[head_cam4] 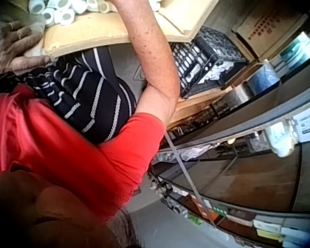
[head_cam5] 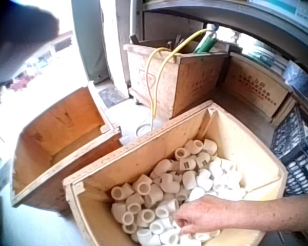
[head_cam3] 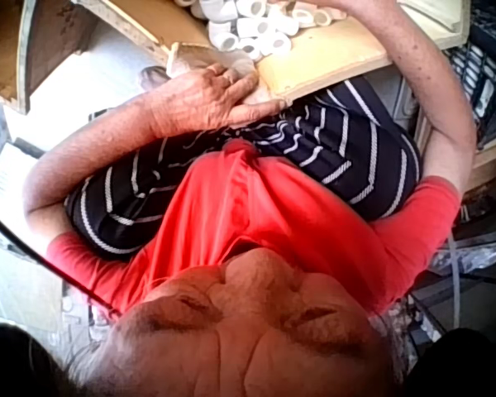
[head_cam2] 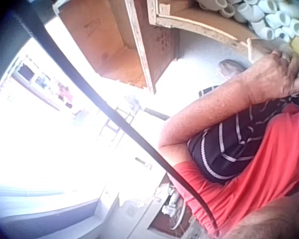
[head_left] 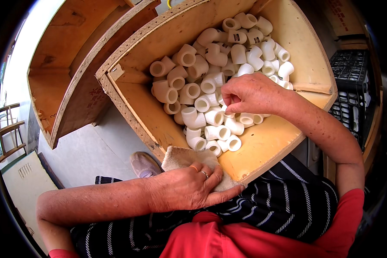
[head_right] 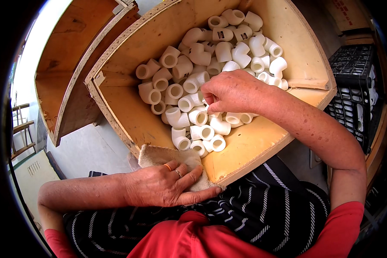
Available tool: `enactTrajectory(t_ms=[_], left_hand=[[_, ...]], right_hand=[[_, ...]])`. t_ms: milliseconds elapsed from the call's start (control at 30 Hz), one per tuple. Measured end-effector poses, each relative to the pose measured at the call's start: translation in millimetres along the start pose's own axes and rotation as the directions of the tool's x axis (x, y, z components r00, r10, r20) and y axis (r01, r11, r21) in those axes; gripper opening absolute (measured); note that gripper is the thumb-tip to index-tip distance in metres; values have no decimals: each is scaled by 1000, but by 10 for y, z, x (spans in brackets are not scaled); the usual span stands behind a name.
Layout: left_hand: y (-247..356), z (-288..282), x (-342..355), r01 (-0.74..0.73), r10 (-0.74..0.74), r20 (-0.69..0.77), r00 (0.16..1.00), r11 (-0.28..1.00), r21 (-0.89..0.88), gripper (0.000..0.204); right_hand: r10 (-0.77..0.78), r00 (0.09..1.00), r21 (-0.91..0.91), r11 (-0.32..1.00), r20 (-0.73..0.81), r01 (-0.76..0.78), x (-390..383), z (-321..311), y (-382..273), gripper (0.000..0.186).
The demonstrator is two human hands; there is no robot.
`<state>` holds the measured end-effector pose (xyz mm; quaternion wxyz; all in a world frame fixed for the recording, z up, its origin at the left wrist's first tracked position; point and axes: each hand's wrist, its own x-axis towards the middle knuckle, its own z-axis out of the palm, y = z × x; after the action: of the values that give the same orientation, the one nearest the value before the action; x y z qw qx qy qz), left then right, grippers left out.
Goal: The person sits on the floor and sorts white plastic pipe fittings inside a wooden crate. They pick up individual fittings, inspect them, and place them back into the crate. At one point, they briefly handle a paper document before resuming the sorting of the fittings.
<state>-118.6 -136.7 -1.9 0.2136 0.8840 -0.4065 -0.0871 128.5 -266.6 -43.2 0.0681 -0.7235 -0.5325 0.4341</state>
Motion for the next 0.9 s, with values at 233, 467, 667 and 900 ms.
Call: enactTrajectory(t_ms=[233, 467, 667, 900], left_hand=[[-8, 3, -4, -12, 13, -20, 1000, 999, 40, 66], [9, -6, -7, -5, 4, 12, 1000, 999, 45, 65], [1, 0, -2, -15, 15, 10, 1000, 998, 64, 65], [0, 5, -3, -14, 15, -9, 1000, 998, 54, 65]], right_hand=[[-3, 1000, -14, 1000, 1, 3, 5, 4, 5, 20], [7, 1000, -9, 1000, 11, -6, 4, -16, -14, 19], [5, 1000, -17, 1000, 5, -5, 6, -3, -1, 19], [-7, 1000, -16, 1000, -10, 7, 6, 6, 0, 19]])
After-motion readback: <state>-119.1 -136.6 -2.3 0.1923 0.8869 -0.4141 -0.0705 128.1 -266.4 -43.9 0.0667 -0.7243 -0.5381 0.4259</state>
